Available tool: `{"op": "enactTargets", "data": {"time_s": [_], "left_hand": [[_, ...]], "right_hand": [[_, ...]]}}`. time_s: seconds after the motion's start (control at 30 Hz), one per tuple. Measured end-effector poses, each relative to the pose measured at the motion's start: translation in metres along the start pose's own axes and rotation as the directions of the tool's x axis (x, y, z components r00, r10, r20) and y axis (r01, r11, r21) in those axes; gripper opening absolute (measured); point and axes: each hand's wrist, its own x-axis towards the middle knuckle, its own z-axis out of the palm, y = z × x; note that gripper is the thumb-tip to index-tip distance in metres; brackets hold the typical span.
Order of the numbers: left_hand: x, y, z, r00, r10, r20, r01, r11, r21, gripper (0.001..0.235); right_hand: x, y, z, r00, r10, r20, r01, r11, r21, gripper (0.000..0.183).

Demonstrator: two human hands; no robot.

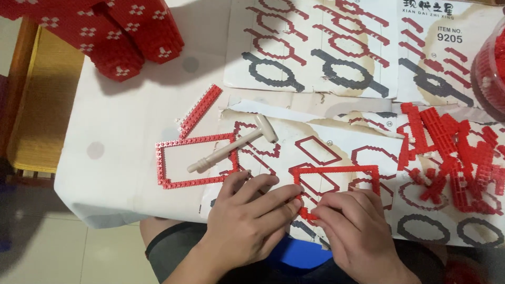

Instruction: The person assembles small red plastic bricks into rectangular frames by following a printed instruction sheet. They use a white plastic hammer to tap the pieces together and occasionally pick up and examine the frames.

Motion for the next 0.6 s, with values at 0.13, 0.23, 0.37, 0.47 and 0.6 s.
{"op": "enactTargets", "data": {"time_s": [0.13, 0.23, 0.37, 0.47, 0.6], "left_hand": [[-0.0014, -0.0009, 0.0007, 1.0, -0.001, -0.007, 0.001, 1.0, -0.002, 0.018], [-0.0016, -0.001, 0.0007, 1.0, 0.002, 0.002, -0.002, 1.0, 0.004, 0.019], [-0.001, -0.0008, 0.0, 1.0, -0.001, 0.002, 0.001, 1.0, 0.001, 0.018], [-0.0011, -0.0012, 0.0002, 1.0, 0.001, 0.009, -0.001, 1.0, -0.004, 0.019], [-0.0025, -0.0006, 0.0015, 1.0, -0.005, 0.022, 0.005, 1.0, 0.014, 0.019]], "right_hand": [[0.0013, -0.0008, -0.0007, 1.0, 0.009, 0.018, -0.009, 1.0, -0.008, 0.012], [0.0008, -0.0018, 0.0, 1.0, 0.0, -0.008, -0.001, 1.0, -0.018, 0.013], [-0.0021, -0.0002, 0.0022, 1.0, 0.021, 0.013, -0.02, 0.998, -0.054, 0.014], [-0.0015, 0.0003, 0.0008, 1.0, -0.007, 0.011, 0.008, 0.997, -0.074, 0.022], [-0.0033, 0.0036, 0.001, 0.997, -0.072, 0.011, 0.072, 0.994, -0.081, 0.026]]}}
